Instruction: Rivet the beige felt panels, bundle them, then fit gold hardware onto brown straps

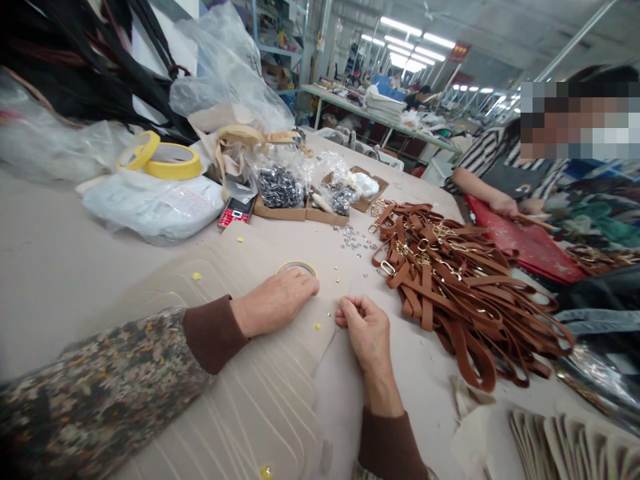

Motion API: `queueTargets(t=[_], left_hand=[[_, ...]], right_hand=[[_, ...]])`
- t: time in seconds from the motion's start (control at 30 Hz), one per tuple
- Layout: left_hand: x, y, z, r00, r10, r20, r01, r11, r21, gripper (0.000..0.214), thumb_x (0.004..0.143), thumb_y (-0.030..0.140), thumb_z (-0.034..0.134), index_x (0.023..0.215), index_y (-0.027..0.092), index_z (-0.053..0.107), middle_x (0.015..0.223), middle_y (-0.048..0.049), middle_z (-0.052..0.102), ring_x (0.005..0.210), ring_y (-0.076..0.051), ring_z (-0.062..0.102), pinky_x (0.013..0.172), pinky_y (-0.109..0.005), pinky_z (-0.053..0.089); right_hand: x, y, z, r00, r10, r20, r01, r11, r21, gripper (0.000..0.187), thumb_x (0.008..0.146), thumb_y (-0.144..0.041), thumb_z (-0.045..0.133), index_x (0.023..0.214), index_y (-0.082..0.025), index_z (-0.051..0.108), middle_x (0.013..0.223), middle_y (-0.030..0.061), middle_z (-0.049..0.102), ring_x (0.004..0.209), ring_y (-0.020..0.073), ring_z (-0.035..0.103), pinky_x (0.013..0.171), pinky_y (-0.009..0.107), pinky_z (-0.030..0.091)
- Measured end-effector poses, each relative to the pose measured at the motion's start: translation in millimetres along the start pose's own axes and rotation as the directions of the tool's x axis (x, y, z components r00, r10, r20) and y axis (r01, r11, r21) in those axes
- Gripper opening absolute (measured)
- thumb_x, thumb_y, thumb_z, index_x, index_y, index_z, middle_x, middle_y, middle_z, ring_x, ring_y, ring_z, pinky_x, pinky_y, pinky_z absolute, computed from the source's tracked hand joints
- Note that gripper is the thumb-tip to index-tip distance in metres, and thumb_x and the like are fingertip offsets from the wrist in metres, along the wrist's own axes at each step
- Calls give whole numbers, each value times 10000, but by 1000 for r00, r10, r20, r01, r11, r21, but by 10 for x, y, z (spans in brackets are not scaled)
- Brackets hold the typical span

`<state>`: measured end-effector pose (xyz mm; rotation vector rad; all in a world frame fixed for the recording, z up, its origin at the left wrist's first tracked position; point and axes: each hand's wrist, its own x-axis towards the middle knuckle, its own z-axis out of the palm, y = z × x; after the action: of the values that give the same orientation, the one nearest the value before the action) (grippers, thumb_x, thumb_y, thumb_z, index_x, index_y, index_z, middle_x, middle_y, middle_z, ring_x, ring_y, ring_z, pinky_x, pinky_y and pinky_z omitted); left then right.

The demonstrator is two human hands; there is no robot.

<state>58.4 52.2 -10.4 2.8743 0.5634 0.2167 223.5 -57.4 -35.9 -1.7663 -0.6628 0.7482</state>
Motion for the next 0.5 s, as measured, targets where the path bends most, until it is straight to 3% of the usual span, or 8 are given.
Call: queueTargets(t=[0.23, 0.5], left_hand=[[-39, 56, -13, 998, 50, 48, -48, 998, -42, 160, 900, 58, 407, 929, 147, 537, 863, -88, 644, 796, -241, 597, 690, -350, 461], [-44, 32, 12, 997, 67, 40, -64, 995, -82, 159, 918, 67, 393, 911, 155, 525, 902, -91, 654, 815, -248, 599, 706, -366, 472]], right_hand=[[-8, -78, -185, 955, 112, 274, -85, 990, -109, 399, 643, -512, 778, 719, -144, 643, 568, 8, 647, 432, 87, 551, 465, 192, 449], [-71, -79, -102, 952, 51, 301, 89, 897, -434, 340, 780, -508, 622, 727, -172, 632, 560, -19, 574, 488, 109, 501, 470, 217, 425]])
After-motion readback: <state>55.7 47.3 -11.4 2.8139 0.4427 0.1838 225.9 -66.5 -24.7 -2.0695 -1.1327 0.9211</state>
